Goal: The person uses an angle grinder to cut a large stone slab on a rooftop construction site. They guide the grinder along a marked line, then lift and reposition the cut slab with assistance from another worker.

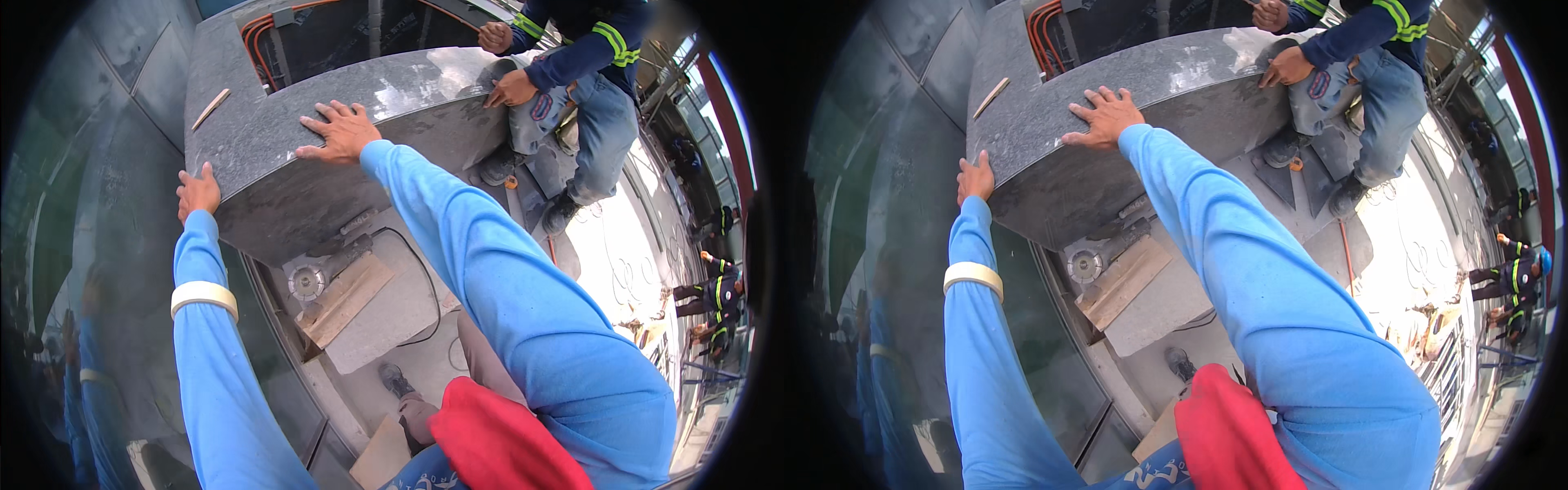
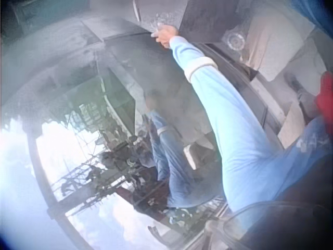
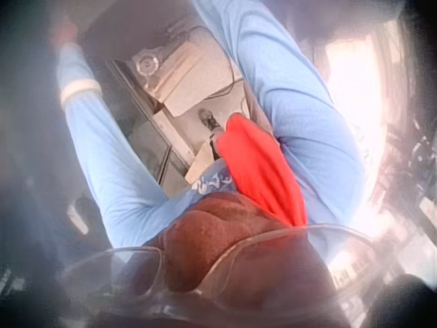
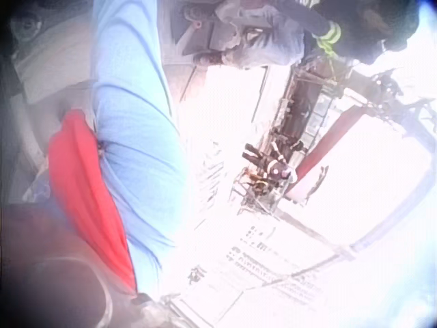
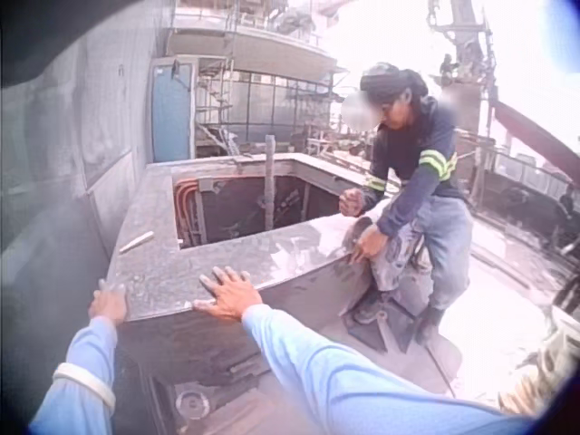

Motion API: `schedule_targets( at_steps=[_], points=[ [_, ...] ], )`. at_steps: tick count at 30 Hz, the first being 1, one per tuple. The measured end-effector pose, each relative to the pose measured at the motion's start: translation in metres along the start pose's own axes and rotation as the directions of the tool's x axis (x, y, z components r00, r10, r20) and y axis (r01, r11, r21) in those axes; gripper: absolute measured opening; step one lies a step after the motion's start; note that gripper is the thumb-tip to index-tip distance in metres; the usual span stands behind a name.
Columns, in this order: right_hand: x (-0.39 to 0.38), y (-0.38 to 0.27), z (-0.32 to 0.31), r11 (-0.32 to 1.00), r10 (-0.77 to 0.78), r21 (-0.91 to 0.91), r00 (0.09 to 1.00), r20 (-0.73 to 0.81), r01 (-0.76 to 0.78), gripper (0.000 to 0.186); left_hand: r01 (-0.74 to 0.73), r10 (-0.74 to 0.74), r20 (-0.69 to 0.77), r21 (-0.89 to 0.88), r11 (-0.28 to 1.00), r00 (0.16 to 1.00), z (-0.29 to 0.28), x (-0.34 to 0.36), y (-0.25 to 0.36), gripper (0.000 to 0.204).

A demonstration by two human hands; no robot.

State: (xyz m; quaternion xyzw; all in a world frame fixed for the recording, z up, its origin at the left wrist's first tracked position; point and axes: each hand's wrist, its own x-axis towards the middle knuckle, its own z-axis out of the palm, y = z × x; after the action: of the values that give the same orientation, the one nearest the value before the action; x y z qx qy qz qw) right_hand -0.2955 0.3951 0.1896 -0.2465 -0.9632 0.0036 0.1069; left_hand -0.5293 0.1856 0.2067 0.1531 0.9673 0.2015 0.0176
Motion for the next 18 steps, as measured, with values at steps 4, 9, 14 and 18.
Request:
schedule_targets(
  at_steps=[4, 9, 14, 18],
  points=[
    [-0.006, 0.006, 0.006, 0.996, -0.035, 0.081, 0.994, -0.103, 0.043, 0.089, -0.037, 0.043, -0.064, 0.093, 0.995, 0.997, 0.013, 0.009, 0.001, 0.080],
    [-0.008, 0.010, 0.010, 0.971, -0.065, 0.214, 0.982, -0.176, 0.103, 0.088, -0.117, 0.122, -0.045, 0.116, 0.986, 0.991, 0.032, 0.049, -0.029, 0.074],
    [-0.039, 0.023, 0.014, 0.856, -0.117, 0.431, 0.920, -0.374, 0.284, 0.066, -0.170, 0.173, -0.160, 0.031, 0.985, 0.972, 0.046, 0.094, -0.058, 0.075],
    [-0.137, 0.092, 0.010, 0.806, 0.236, 0.583, 0.845, -0.480, 0.106, 0.052, -0.174, 0.172, 0.028, 0.145, 0.974, 0.985, 0.044, 0.113, -0.069, 0.072]
  ],
)
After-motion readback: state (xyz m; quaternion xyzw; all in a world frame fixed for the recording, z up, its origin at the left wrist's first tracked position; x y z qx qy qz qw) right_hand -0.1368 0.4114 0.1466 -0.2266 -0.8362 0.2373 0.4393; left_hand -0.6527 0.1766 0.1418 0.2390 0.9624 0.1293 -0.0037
